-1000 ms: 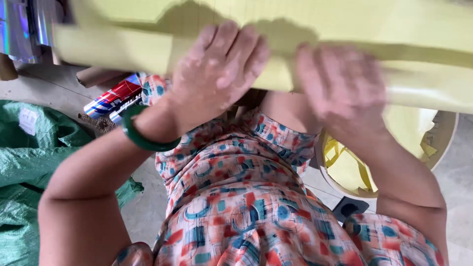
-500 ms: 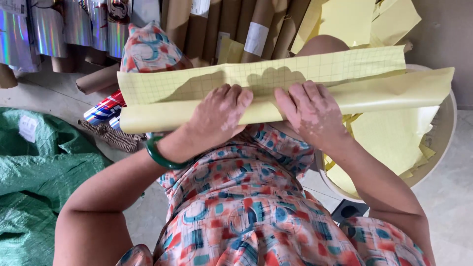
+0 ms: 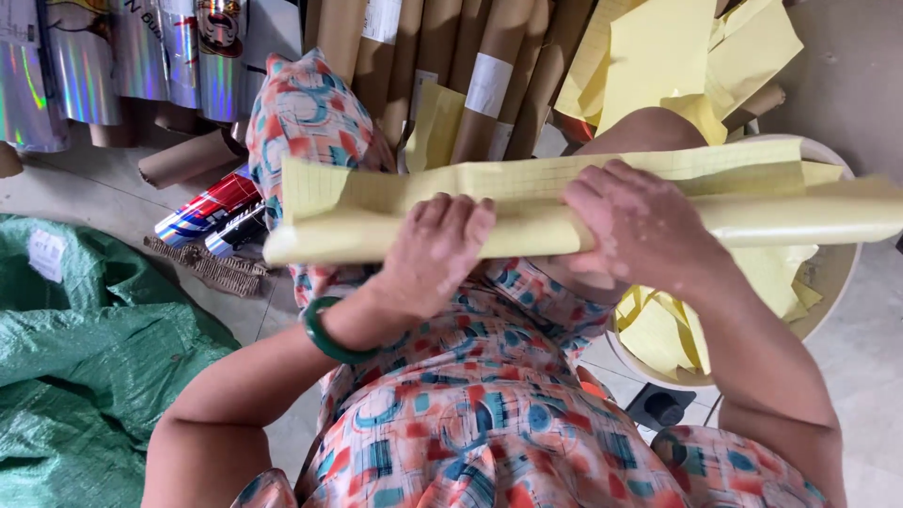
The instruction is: The person wraps iridescent rolls in yellow paper, tapes them shut, and places them into a cardboard tube.
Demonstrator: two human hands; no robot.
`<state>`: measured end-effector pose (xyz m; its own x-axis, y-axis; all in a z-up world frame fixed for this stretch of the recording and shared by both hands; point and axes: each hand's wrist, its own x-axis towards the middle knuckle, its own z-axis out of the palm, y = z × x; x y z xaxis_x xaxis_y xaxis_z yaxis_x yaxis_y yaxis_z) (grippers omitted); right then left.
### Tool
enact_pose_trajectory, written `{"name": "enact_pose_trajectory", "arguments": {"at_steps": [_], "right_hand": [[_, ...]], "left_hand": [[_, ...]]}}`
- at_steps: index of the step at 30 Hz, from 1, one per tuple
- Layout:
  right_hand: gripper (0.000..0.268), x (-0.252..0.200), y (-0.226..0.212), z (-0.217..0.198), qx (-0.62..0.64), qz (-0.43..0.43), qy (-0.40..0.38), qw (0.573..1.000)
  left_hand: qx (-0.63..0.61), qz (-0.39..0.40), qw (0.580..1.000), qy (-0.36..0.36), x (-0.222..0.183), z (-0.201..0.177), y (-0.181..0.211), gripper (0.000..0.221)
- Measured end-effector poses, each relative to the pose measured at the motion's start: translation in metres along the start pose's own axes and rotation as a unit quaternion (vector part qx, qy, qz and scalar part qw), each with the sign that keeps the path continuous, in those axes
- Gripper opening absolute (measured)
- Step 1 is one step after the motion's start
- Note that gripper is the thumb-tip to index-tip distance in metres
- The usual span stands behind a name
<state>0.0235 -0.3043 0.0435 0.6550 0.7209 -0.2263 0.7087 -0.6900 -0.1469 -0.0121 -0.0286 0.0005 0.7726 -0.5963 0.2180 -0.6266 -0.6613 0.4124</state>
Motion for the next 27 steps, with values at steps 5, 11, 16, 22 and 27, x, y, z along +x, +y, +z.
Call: {"name": "enact_pose_trajectory", "arguments": {"at_steps": [5,11,16,22,27], "right_hand": [[0.064,0.017,0.000,-0.044,0.076,0.098,-0.101,0.987],[0.034,0.041,0.019,-0.123,-0.142,0.086,0.066,0.984],[0.058,0.069,0.085,-0.111,0.025,0.153,-0.086,0.984],[0.032,0.085,0.076,-0.091,-0.223,0.028,0.173,0.959],[0.048,0.124,0.076,-0.076,-0.207,0.007,0.179,0.962]], "left_hand": [[0.068,-0.012,0.998,-0.014,0.031,-0.004,-0.019,0.027],[-0.108,0.033,0.964,-0.241,0.127,-0.041,-0.091,0.073],[-0.018,-0.032,0.964,-0.263,0.163,-0.062,-0.097,0.095],[0.083,0.240,0.966,0.047,0.148,0.040,-0.168,0.112],[0.007,-0.144,0.965,-0.219,0.151,-0.017,-0.113,0.086]]}}
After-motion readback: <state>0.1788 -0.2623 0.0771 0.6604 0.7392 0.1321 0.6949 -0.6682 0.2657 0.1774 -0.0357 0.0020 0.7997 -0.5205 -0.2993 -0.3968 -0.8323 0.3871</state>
